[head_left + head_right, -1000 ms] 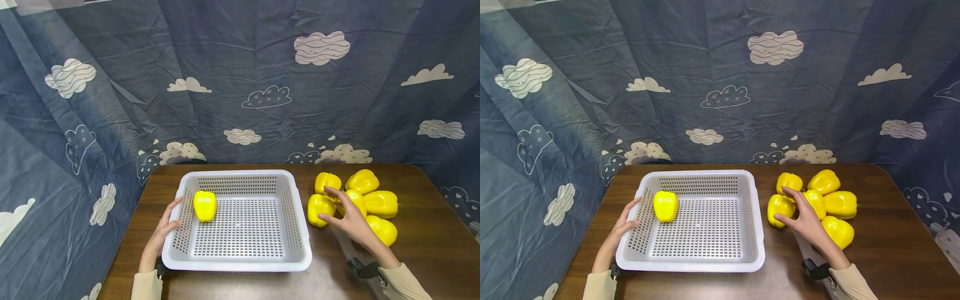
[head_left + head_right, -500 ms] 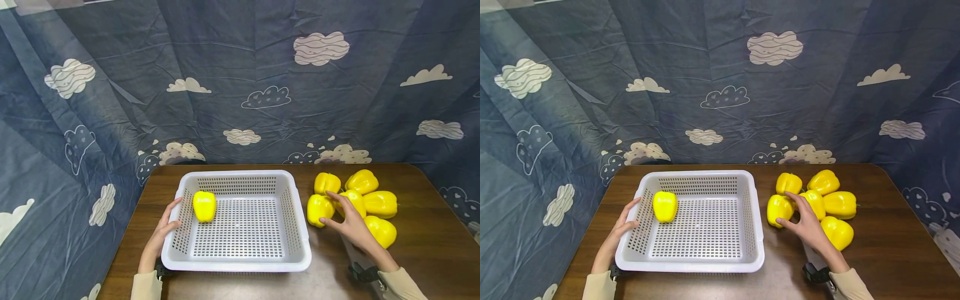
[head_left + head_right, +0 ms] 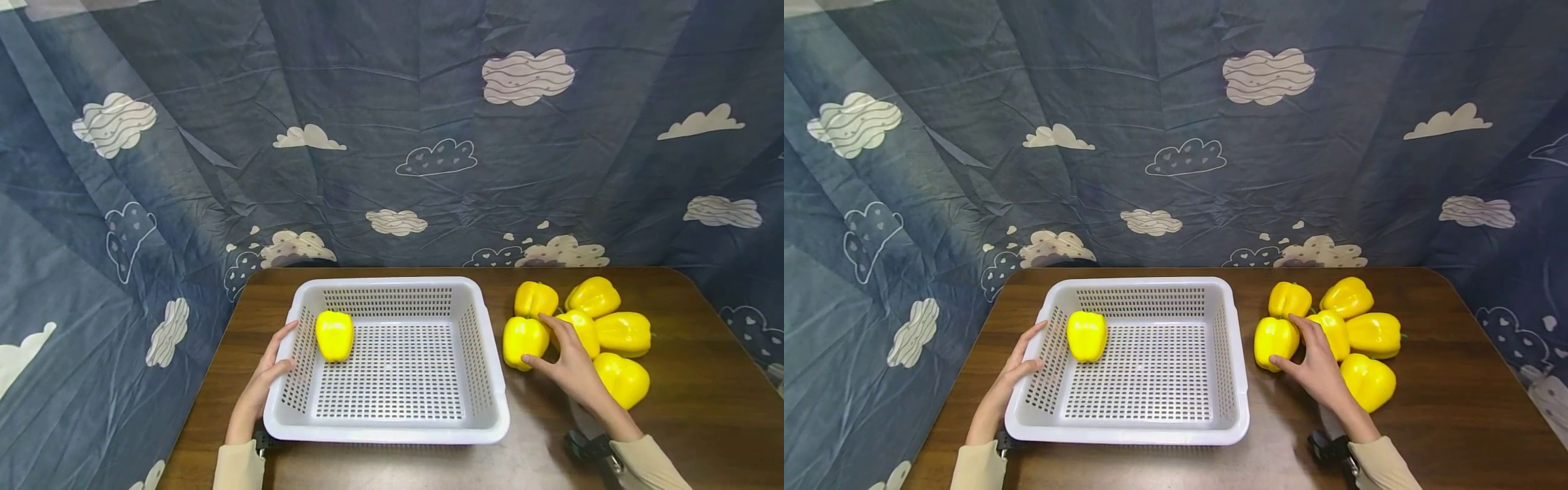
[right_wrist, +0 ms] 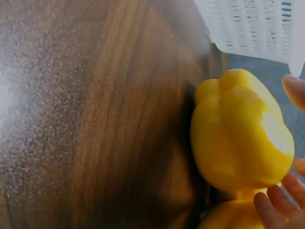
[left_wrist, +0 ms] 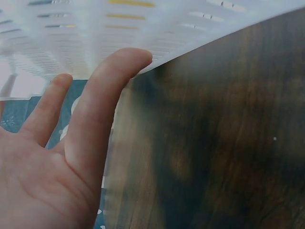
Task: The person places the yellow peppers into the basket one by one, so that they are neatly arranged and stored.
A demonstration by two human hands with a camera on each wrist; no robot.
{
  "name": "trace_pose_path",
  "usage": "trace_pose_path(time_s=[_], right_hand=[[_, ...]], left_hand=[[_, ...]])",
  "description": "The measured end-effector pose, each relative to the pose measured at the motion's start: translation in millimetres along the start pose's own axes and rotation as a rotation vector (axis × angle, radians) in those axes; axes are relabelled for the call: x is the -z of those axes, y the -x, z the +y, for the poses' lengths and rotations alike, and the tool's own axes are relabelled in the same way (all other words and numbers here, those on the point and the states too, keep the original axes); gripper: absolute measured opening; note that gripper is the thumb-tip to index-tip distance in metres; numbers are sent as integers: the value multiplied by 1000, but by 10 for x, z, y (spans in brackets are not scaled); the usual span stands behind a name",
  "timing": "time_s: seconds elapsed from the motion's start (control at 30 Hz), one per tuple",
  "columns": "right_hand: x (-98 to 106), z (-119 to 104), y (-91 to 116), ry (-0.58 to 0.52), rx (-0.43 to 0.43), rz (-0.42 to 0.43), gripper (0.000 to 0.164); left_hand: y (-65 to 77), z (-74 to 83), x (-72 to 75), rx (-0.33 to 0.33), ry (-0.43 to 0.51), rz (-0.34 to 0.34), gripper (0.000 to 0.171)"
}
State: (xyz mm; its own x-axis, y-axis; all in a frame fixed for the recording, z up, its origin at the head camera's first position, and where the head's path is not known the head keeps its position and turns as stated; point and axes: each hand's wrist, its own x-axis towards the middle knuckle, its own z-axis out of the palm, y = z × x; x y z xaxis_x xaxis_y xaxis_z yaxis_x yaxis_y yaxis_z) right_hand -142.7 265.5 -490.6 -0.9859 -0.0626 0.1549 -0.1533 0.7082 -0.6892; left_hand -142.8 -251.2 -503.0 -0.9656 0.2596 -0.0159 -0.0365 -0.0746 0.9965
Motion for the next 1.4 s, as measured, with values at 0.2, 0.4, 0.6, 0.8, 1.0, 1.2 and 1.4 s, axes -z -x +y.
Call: trace_pose_path(time_s=[0.2, 0.4, 0.6, 0.8, 1.0, 1.2, 1.4], right_hand=[[-48, 44, -12, 25, 37, -16, 88], [-111, 109, -11, 11, 64, -51, 97], [-130, 129, -6, 16, 78, -63, 100], [-130, 117, -9, 21, 55, -53, 102], [-111, 91, -5, 15, 63, -21, 101], [-55, 29, -10, 11, 45, -30, 103], [13, -44, -38, 20, 53, -21, 102]], left_hand=[[-2, -9, 4, -7, 6, -9, 65], [0, -8, 8, -16, 3, -12, 65], [9, 5, 2, -8, 9, -14, 65], [12, 1, 8, -3, 12, -13, 65], [-4, -6, 2, -21, 19, -32, 65], [1, 8, 1, -13, 15, -38, 65], [2, 11, 43, 1, -33, -41, 65]])
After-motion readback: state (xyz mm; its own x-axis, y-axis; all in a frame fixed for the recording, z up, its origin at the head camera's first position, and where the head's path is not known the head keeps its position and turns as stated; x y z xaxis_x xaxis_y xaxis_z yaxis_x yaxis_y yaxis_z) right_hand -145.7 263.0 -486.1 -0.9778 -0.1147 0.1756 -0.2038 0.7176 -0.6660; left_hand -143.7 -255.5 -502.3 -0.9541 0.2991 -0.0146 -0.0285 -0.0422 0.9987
